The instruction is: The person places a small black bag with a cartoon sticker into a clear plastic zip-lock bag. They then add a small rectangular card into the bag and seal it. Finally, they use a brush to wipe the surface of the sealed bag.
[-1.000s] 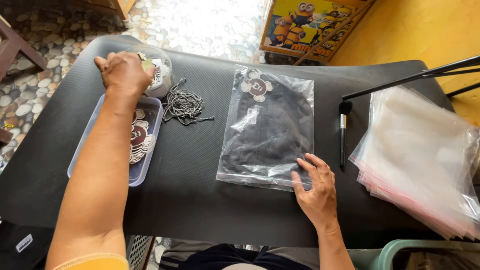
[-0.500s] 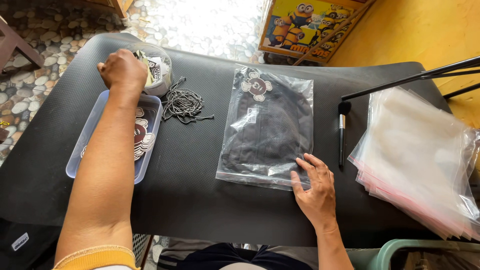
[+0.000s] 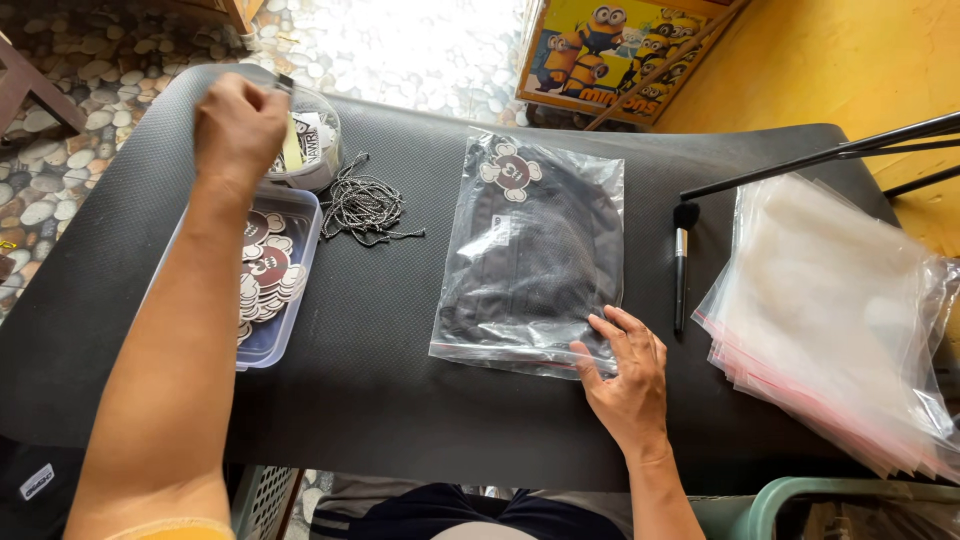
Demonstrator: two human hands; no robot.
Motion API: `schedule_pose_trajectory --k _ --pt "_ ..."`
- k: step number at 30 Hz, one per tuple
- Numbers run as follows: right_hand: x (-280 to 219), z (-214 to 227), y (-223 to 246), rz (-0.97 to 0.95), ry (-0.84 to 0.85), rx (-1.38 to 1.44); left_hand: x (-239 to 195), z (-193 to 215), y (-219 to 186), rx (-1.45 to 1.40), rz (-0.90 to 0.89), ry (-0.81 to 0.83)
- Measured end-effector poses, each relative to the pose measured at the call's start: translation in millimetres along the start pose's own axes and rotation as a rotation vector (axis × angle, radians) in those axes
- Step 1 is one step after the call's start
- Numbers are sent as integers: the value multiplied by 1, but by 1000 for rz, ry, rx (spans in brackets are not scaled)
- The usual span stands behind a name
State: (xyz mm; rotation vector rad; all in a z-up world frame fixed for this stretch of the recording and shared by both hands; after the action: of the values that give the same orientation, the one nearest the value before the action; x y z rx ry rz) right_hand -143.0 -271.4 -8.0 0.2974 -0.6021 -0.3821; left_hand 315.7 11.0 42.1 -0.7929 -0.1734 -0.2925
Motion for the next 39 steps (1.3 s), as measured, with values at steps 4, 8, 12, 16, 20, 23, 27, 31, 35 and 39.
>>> schedule_pose_trajectory --k 4,8,12,16,20,23,27,31,35,39 --pt "3 1 1 16 -36 6 -90 14 -107 -165 -105 204" --pt "5 1 -4 -8 -79 35 -202 1 -176 -299 -160 591" --pt "12 8 -3 -25 -122 104 -298 -36 -198 -497 -177 1128" --pt "18 14 7 -25 -124 133 -332 -98 -187 -735 108 1161" --pt "23 21 15 -7 -135 141 -331 -134 -189 -1152 398 916" --pt "24 26 20 18 -154 137 -327 -143 -194 -1291 503 802" --pt "23 27 20 35 -169 151 -313 -154 -202 -1336 548 703" --pt "23 28 24 38 -177 169 -307 -148 -205 -1319 526 630" --pt "27 33 29 48 -228 212 -300 -159 -198 -1257 537 537" --pt "33 36 33 61 -241 230 -295 -196 -175 -1140 421 405"
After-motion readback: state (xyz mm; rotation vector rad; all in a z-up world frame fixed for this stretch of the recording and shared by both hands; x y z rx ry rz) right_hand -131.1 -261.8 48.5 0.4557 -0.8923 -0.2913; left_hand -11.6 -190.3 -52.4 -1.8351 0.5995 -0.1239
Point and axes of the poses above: each hand's wrist, its own x-axis towards the middle knuckle, its own z-axis out of the back of the hand, y = z × x, the point moved 5 cm from there along x, towards the middle knuckle, and after that the axes turned 3 degrees about -z, right-handed, at the moved point
